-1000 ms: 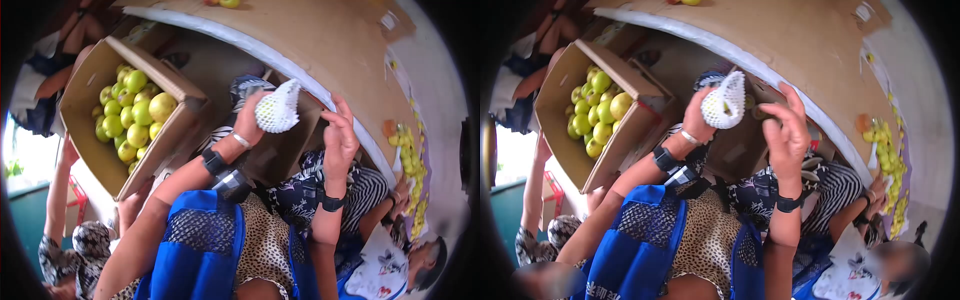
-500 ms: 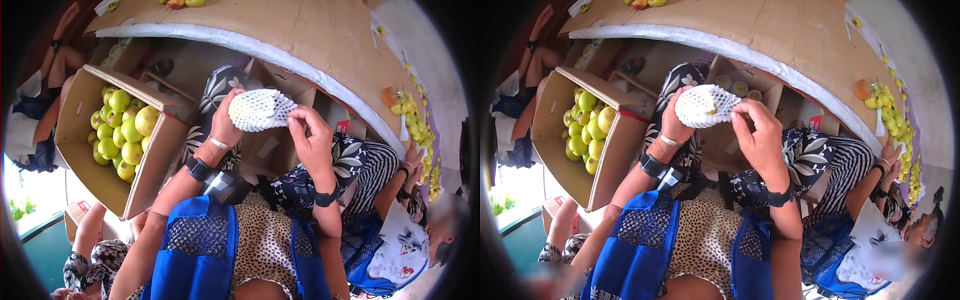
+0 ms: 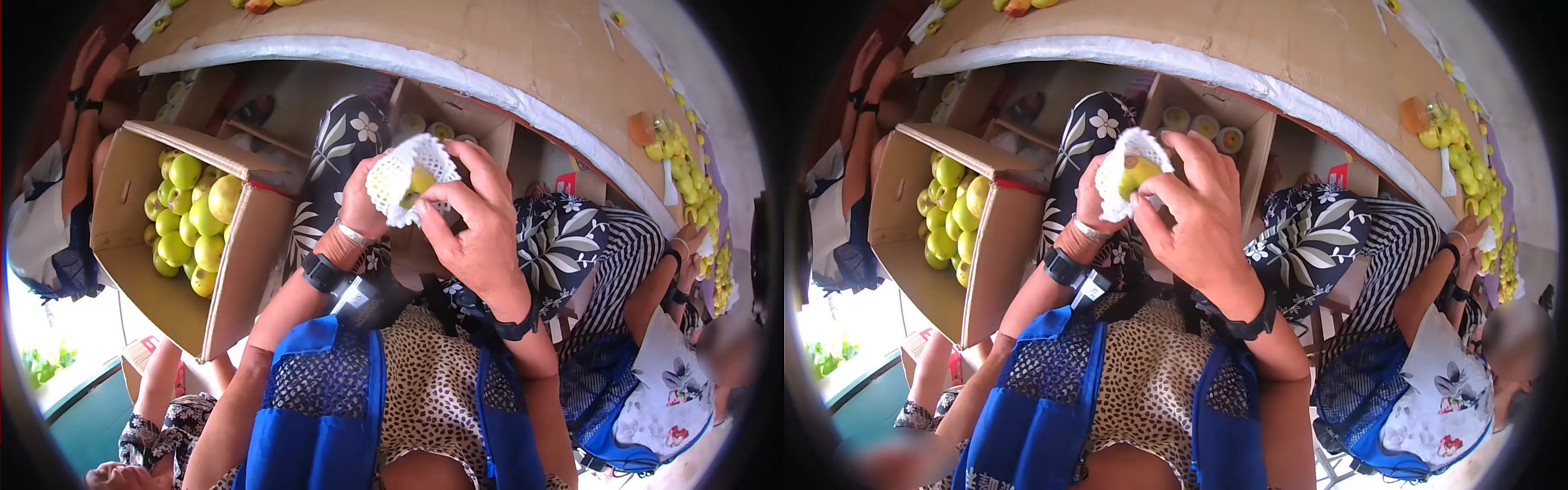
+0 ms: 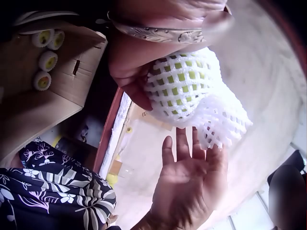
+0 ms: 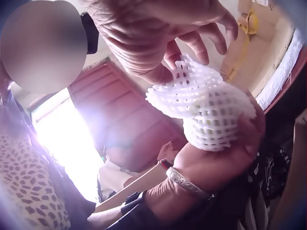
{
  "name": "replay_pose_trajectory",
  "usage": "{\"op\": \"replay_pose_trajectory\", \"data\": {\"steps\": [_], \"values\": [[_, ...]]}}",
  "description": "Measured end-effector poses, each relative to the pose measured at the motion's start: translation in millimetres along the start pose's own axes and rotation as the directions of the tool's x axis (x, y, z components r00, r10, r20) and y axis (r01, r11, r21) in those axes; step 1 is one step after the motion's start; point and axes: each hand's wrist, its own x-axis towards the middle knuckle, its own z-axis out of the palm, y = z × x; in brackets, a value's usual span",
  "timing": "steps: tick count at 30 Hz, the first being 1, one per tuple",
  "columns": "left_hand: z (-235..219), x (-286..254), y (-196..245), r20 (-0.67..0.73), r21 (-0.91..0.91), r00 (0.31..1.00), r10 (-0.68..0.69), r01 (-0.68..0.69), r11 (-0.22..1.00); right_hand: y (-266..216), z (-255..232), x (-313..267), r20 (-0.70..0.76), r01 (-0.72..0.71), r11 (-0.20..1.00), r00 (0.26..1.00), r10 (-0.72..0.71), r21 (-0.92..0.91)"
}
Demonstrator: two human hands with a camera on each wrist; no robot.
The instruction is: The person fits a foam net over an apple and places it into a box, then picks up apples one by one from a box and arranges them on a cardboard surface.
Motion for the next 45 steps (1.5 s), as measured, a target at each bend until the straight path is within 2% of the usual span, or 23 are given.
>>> {"op": "replay_pose_trajectory", "data": {"steps": [1, 3, 7, 8, 9, 10, 11, 12, 15, 17, 18, 21, 25, 26, 29, 30, 33, 34, 37, 38, 41, 42, 45], "values": [[-1, 0, -2, -0.021, 0.032, 0.999, -0.027, 0.027, 0.999, 2, 1, -1, 0.001, -0.001, 1.000, 1.000, 0.001, -0.018], [-10, 1, -8, -0.130, 0.320, 0.985, 0.111, -0.064, 0.945, -1, -1, -2, 0.009, -0.038, 0.996, 0.999, 0.039, -0.080], [-22, 5, -18, -0.224, 0.716, 0.898, 0.379, -0.112, 0.689, -10, -8, -1, 0.093, -0.103, 0.973, 0.988, 0.124, -0.205], [-21, 2, -20, -0.205, 0.707, 0.901, 0.382, -0.134, 0.694, -12, -11, -6, 0.119, -0.095, 0.971, 0.985, 0.123, -0.217], [-1, -6, -15, -0.134, 0.382, 0.964, 0.230, -0.164, 0.910, -14, -14, -8, 0.144, -0.092, 0.969, 0.981, 0.128, -0.230], [19, -13, -9, -0.059, 0.012, 0.996, 0.071, -0.070, 0.997, -17, -15, -11, 0.152, -0.097, 0.960, 0.978, 0.141, -0.262], [15, -6, -6, -0.100, 0.309, 0.971, 0.217, -0.177, 0.934, -13, -10, -2, 0.146, -0.116, 0.945, 0.975, 0.167, -0.306], [16, 0, -4, -0.108, 0.580, 0.925, 0.364, -0.239, 0.779, -10, -6, 5, 0.149, -0.143, 0.928, 0.967, 0.205, -0.344], [28, 3, -5, -0.145, 0.601, 0.921, 0.361, -0.208, 0.772, -6, 1, 10, 0.193, -0.171, 0.924, 0.950, 0.247, -0.343], [51, -5, -6, -0.192, 0.280, 0.946, 0.260, -0.201, 0.939, 3, 4, 4, 0.202, -0.209, 0.961, 0.948, 0.245, -0.181], [45, -11, -11, -0.137, 0.242, 0.946, 0.294, -0.256, 0.936, 7, 6, -4, 0.211, -0.208, 0.973, 0.951, 0.224, -0.096], [39, -8, -8, -0.213, 0.366, 0.941, 0.264, -0.173, 0.914, 16, 12, -2, 0.233, -0.179, 0.979, 0.952, 0.197, -0.097], [36, -9, -14, -0.050, 0.458, 0.937, 0.345, -0.286, 0.842, 19, 14, -8, 0.186, -0.189, 0.981, 0.963, 0.193, -0.041], [37, -10, -16, -0.081, 0.411, 0.942, 0.325, -0.265, 0.872, 22, 15, -7, 0.173, -0.153, 0.988, 0.973, 0.152, -0.010], [33, -13, -13, -0.092, 0.566, 0.950, 0.299, -0.197, 0.800, 29, 14, -5, 0.152, -0.102, 0.995, 0.984, 0.097, 0.021], [41, -11, -14, -0.156, 0.550, 0.942, 0.299, -0.169, 0.818, 27, 9, -2, 0.156, -0.116, 0.993, 0.981, 0.116, -0.009], [56, -20, -5, -0.102, 0.428, 0.967, 0.232, -0.168, 0.888, 19, -5, 5, 0.223, -0.081, 0.992, 0.970, 0.101, -0.100], [61, -21, -1, -0.083, 0.354, 0.985, 0.151, -0.113, 0.928, 21, -6, 7, 0.254, -0.067, 0.991, 0.963, 0.095, -0.117], [57, -18, 2, -0.140, 0.474, 0.989, 0.041, 0.030, 0.880, 16, -10, 10, 0.327, -0.026, 0.985, 0.942, 0.082, -0.172], [48, -15, -1, -0.131, 0.473, 0.989, 0.068, 0.002, 0.881, 15, -11, 13, 0.344, -0.006, 0.982, 0.936, 0.072, -0.190], [39, -17, -8, -0.156, 0.362, 0.982, 0.102, -0.040, 0.931, 17, -5, 10, 0.319, 0.070, 0.990, 0.947, -0.028, -0.121], [31, -18, -8, -0.219, 0.199, 0.976, 0.018, 0.026, 0.980, 10, -8, 10, 0.312, 0.023, 0.993, 0.950, 0.014, -0.112], [26, -22, -7, 0.007, 0.016, 1.000, 0.024, -0.024, 1.000, -16, -28, 14, 0.338, -0.089, 0.994, 0.935, 0.107, -0.069]]}}
